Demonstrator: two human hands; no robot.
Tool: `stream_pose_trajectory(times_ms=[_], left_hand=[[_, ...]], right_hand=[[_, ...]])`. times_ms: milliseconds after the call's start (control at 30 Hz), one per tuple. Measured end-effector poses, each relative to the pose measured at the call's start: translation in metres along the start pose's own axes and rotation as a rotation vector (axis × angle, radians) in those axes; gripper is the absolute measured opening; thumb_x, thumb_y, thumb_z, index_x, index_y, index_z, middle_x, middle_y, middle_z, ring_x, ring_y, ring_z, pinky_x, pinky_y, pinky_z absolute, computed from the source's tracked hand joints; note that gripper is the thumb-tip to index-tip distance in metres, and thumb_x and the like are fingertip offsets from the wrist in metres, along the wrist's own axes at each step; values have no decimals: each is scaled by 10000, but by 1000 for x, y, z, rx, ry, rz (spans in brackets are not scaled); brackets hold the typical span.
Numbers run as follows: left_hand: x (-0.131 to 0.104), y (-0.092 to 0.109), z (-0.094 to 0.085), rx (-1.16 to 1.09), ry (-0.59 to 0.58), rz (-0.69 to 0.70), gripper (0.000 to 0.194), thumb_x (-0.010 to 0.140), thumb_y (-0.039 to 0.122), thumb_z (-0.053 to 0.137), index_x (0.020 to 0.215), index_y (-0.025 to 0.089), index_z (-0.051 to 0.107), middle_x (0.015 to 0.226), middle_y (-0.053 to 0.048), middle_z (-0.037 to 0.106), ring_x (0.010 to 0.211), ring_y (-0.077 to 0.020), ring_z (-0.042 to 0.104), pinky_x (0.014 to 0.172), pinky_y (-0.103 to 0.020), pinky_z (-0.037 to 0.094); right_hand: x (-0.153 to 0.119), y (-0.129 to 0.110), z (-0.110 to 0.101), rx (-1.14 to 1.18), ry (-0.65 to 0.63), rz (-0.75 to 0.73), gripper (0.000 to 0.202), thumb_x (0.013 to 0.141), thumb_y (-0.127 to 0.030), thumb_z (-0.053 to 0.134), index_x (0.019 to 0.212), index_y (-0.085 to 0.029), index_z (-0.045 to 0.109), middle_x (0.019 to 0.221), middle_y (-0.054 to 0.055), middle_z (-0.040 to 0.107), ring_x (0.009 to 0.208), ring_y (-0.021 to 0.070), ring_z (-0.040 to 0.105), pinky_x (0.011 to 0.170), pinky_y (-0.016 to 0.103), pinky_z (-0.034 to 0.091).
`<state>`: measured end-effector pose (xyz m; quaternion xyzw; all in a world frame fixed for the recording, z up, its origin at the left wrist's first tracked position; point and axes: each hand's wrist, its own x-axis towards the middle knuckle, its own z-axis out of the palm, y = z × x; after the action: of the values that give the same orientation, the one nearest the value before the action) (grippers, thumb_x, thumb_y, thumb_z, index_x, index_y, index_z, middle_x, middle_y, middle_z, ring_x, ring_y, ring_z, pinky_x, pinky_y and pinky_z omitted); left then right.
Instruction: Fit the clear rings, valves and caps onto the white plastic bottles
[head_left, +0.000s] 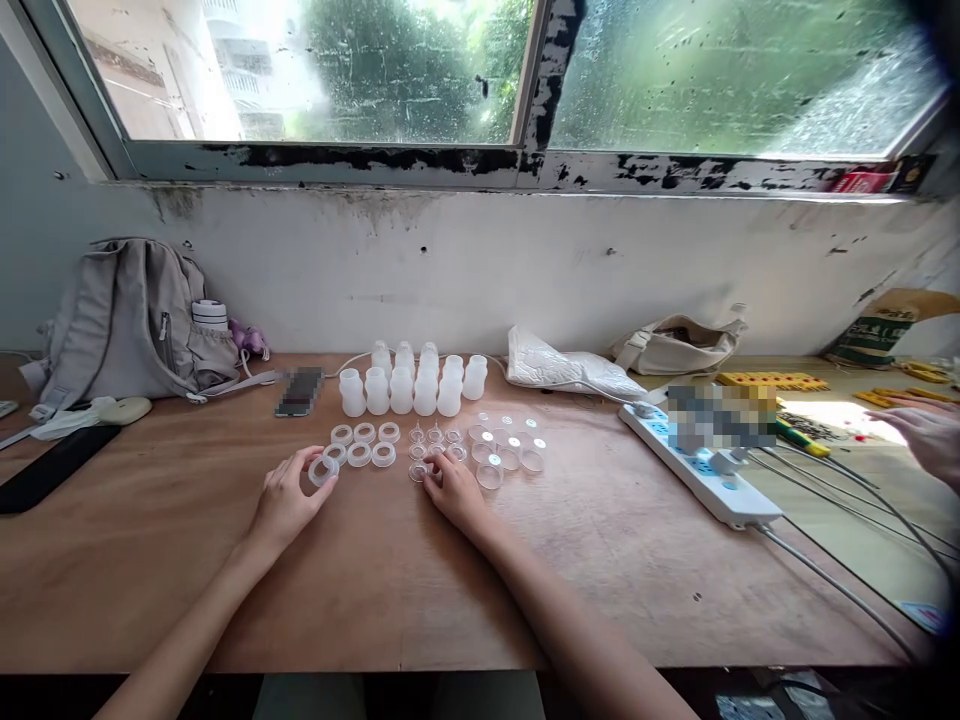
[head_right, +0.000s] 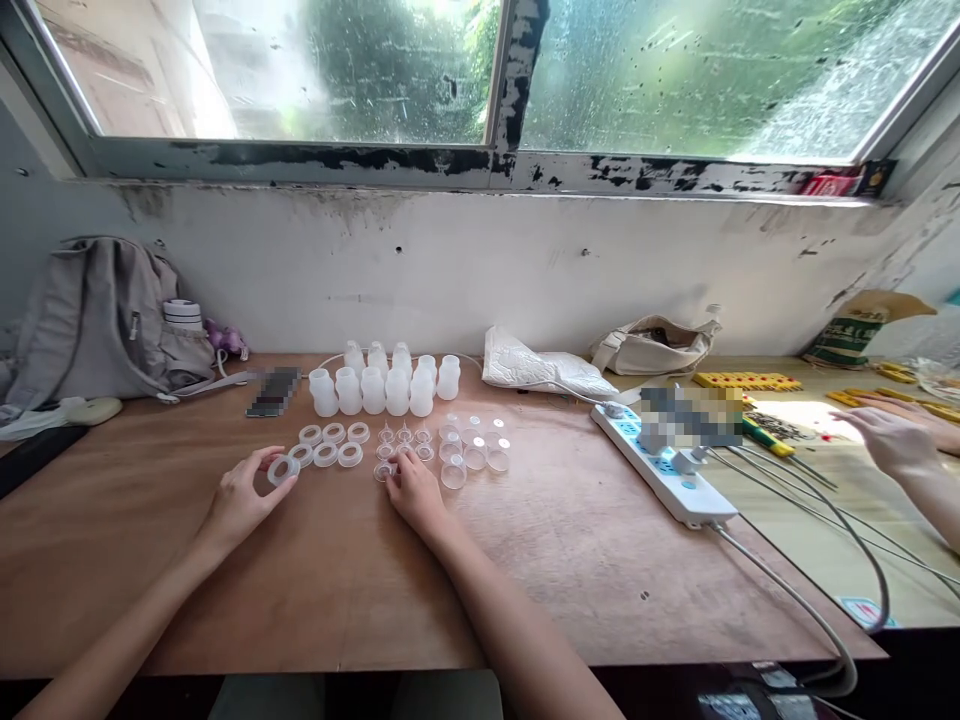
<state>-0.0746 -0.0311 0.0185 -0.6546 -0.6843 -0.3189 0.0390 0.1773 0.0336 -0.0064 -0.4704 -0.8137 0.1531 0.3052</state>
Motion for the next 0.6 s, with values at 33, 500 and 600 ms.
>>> stream_pose_trajectory(times_ms=[33, 500, 600], left_hand=[[-3, -2, 1, 25, -26, -41, 382, 712, 393, 549, 1044, 222, 466, 954, -44, 631, 883, -228, 576, 797, -376, 401], [-2, 4, 11, 180, -74, -122, 495, 689, 492, 543, 1091, 213, 476, 1079, -89, 560, 966, -299, 499, 761, -415, 402], [6, 13, 14, 130, 30, -8, 445, 736, 454, 517, 1096, 194, 484, 1081, -95, 548, 956, -271, 500, 778, -386, 407]], right_hand=[[0, 0, 0, 2, -1, 0, 153, 781, -183, 488, 923, -176, 545, 868, 48, 563, 722, 148, 554, 636, 258, 430], [-2, 1, 2, 24, 41, -48, 160, 800, -204, 456, 935, -185, 540, 845, 34, 554, 678, 133, 542, 637, 253, 426], [-2, 0, 0, 38, 51, -61, 156, 806, -212, 448, 929, -185, 541, 836, 32, 553, 653, 129, 534, 636, 253, 426]])
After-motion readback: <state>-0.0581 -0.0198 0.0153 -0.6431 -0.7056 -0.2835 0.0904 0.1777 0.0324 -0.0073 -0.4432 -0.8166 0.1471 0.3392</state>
